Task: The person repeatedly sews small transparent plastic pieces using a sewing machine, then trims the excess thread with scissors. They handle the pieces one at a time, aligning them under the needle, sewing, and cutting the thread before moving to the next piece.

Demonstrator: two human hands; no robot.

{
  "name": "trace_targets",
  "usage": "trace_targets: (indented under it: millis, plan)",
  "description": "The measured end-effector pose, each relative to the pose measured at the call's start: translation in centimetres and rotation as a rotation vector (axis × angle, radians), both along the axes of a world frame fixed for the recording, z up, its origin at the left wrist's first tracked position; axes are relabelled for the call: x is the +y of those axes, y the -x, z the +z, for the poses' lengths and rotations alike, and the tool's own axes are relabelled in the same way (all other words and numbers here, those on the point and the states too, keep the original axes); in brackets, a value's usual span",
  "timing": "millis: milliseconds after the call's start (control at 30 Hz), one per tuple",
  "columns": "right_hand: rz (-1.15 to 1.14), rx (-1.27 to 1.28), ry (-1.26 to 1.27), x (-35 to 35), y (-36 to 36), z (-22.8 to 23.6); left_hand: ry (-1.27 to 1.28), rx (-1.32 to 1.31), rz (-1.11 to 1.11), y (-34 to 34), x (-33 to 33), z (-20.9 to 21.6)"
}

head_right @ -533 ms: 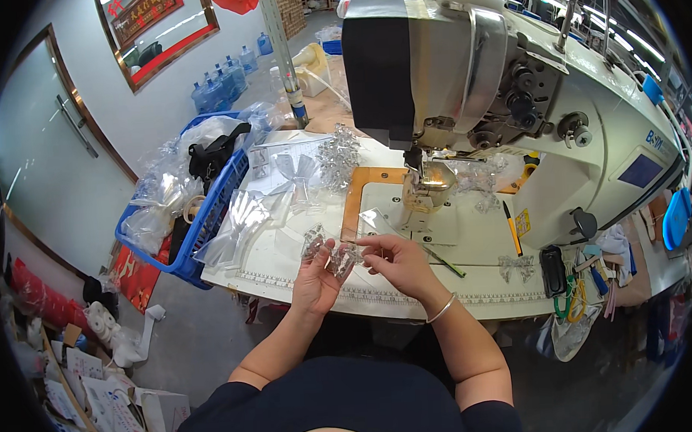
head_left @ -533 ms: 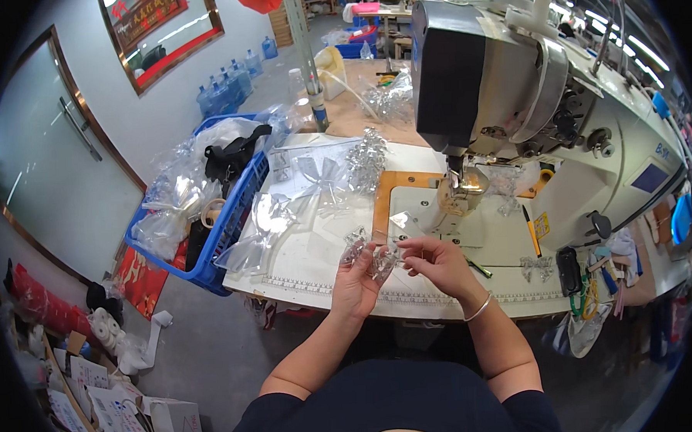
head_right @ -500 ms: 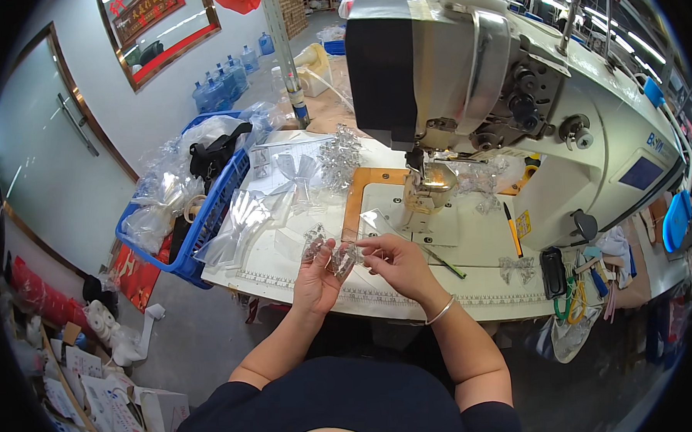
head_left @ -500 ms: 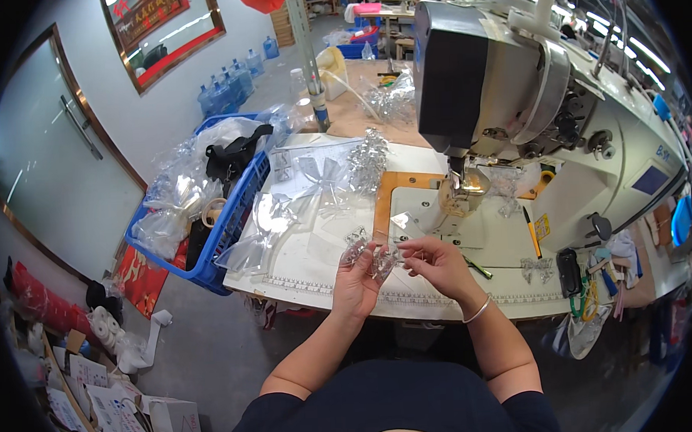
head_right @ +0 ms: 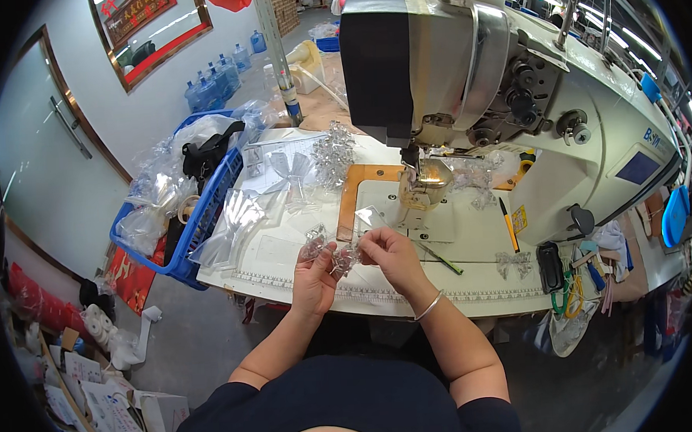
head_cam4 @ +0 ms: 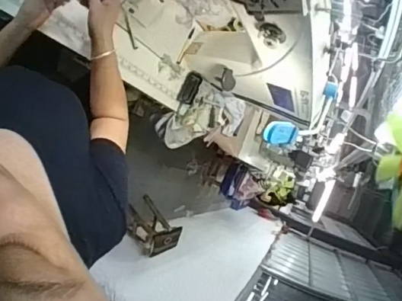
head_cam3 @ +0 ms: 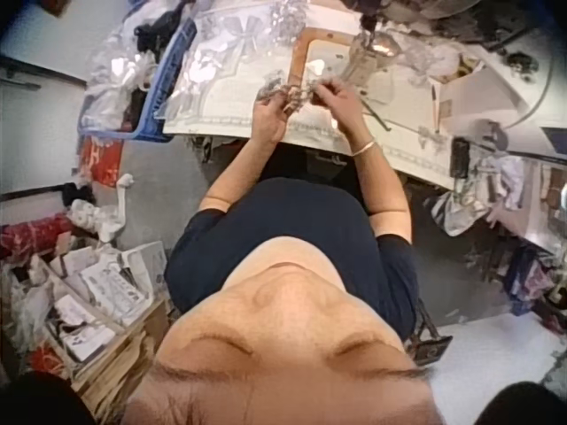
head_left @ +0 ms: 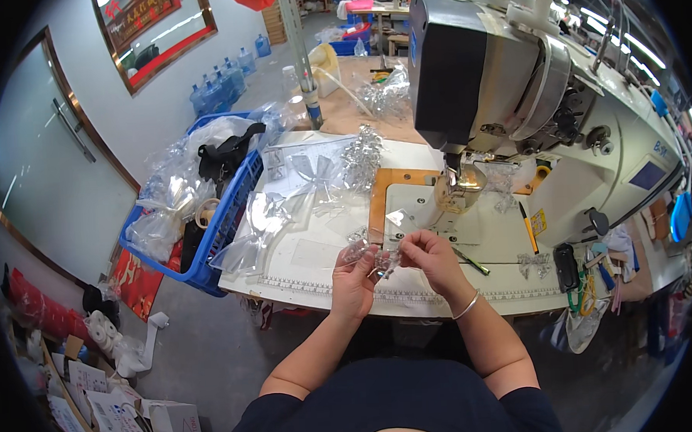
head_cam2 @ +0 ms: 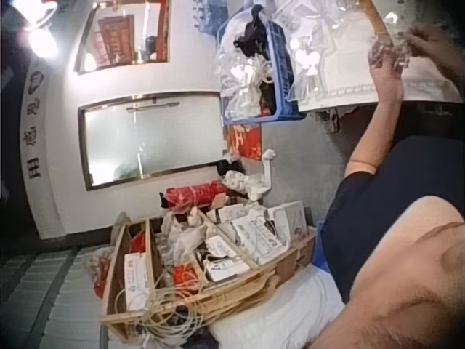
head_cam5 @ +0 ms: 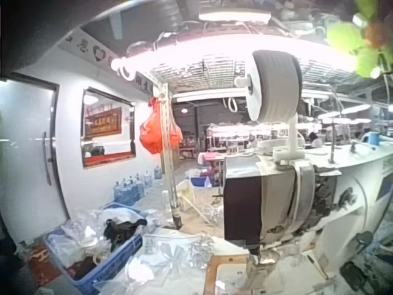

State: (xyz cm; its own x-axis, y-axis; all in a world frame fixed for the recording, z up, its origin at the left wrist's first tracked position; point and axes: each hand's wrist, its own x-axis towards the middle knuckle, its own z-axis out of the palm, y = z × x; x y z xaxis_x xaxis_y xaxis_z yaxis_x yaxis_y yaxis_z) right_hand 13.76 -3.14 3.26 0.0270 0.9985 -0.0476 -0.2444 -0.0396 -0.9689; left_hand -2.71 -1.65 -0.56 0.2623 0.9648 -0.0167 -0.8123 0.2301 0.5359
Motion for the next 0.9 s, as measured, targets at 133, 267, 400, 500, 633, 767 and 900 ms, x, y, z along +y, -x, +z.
trace_targets:
  millis: [133,267,400,500,633,767,900]
  plan:
    - [-0.013,0.193,0.051,-0.6,0.1,-0.1,0.069,0.013,0.015,0.0,0.1,0.2]
    - [0.031,-0.074,-0.112,-0.7,0.4,-0.2,0.076,0.016,0.021,-0.2,0.1,0.3]
    - [-0.151,-0.466,-0.112,-0.8,0.1,-1.1,-0.003,0.150,0.029,0.6,1.7,0.4]
    - [-0.152,-0.452,-0.043,-2.4,-1.7,-1.6,-0.192,0.410,-0.059,3.1,7.4,3.8]
    - [-0.262,-0.354,0.016,-5.1,-4.1,-3.4,-0.458,0.723,-0.105,4.4,17.1,10.7]
    - [-0.408,-0.382,0.007,-7.2,-6.8,-5.5,-0.569,0.724,-0.327,2.8,25.3,13.7]
    - [-0.507,-0.319,0.040,-8.8,-8.2,-5.7,-0.803,1.565,-0.089,-1.1,30.7,9.5]
